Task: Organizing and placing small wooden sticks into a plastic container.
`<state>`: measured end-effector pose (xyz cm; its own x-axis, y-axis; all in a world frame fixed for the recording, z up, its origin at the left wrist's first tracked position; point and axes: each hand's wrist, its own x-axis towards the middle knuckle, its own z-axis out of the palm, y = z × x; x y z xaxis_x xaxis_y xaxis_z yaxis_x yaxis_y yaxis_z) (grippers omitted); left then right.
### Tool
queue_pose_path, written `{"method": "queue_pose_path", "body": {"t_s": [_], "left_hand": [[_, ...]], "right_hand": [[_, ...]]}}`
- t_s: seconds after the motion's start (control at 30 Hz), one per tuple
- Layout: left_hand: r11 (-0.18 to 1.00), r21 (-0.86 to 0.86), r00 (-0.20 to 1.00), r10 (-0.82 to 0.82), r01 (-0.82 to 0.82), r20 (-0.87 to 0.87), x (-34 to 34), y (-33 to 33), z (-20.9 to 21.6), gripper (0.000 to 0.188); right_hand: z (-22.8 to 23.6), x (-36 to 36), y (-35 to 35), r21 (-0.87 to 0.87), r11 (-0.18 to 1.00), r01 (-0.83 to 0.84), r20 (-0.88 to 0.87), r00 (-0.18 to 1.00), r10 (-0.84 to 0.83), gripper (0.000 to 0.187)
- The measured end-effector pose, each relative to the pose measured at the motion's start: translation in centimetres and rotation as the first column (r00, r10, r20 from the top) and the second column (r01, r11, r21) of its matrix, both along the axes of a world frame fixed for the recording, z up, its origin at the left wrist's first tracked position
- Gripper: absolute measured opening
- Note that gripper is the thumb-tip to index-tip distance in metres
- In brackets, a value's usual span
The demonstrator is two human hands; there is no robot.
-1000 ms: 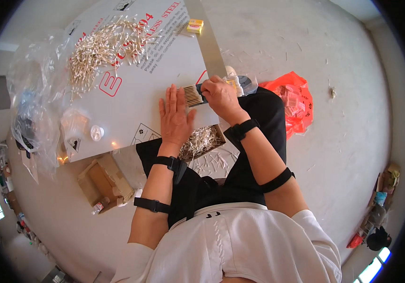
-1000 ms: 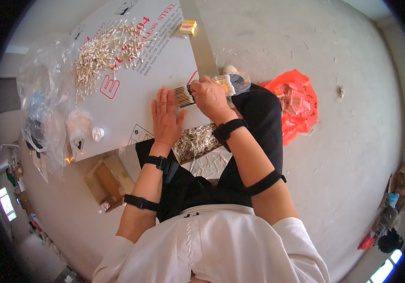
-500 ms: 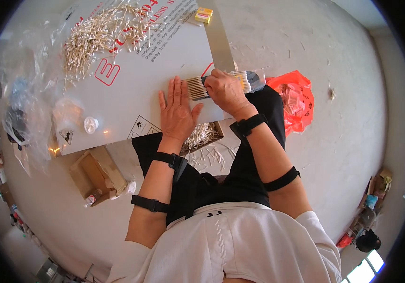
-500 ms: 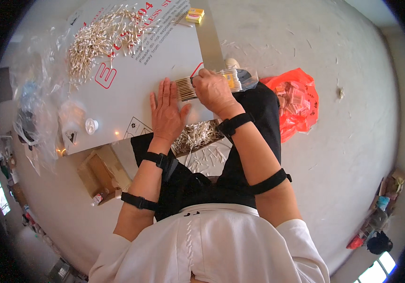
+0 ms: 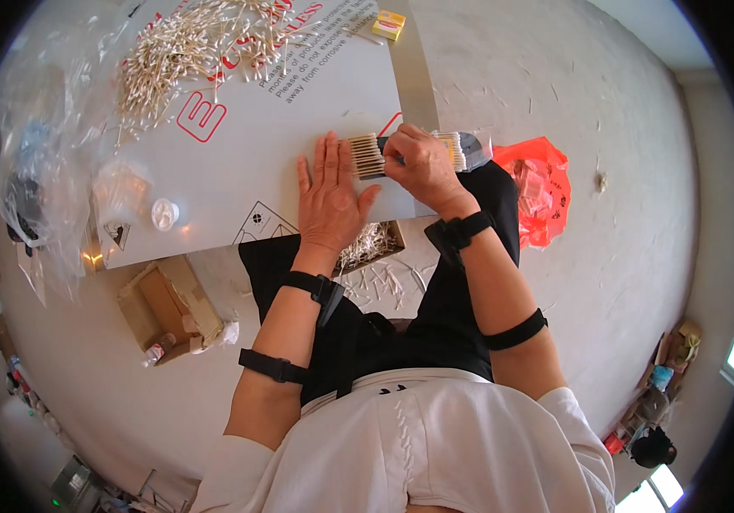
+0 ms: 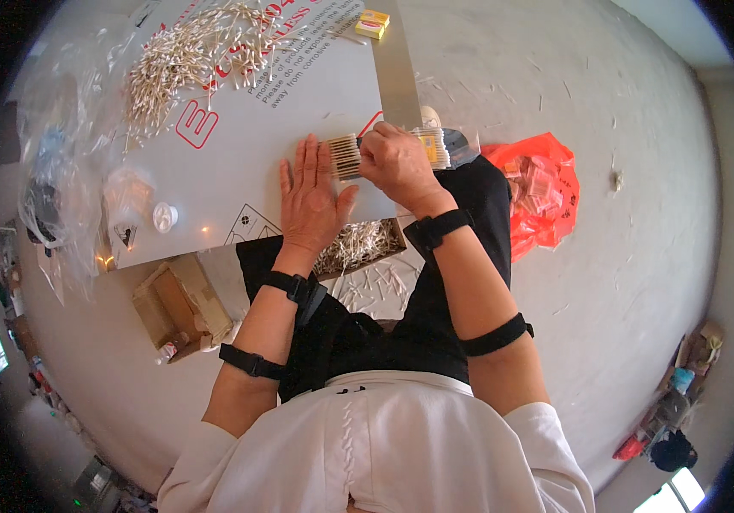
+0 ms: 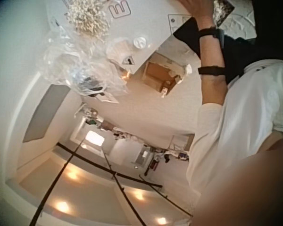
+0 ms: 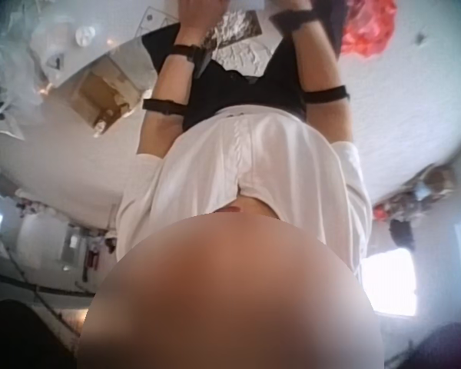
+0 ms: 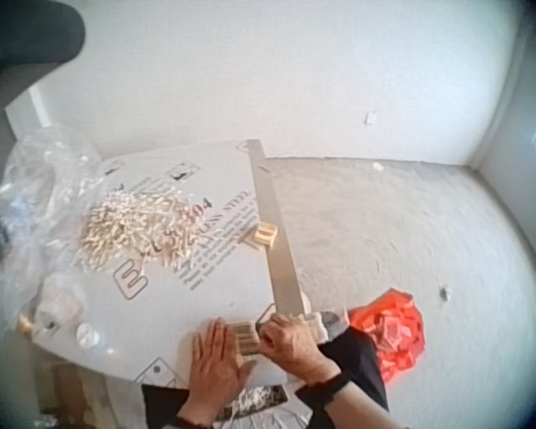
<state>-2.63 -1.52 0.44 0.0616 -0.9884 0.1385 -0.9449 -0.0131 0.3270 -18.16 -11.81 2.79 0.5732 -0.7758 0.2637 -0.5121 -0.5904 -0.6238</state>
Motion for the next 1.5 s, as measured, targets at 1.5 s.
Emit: {"method": "queue_pose_path", "body": {"t_s": [1.5], "left_hand": [[0.942,-0.126,0.812,0.195,-0.312,-0.551,11.6,-9.3,1.2,0.008]], "right_hand": [[-2.0,0.8,6.5,0.087,0.984,0.155,0.179,0.969,-0.169,0.009]]}}
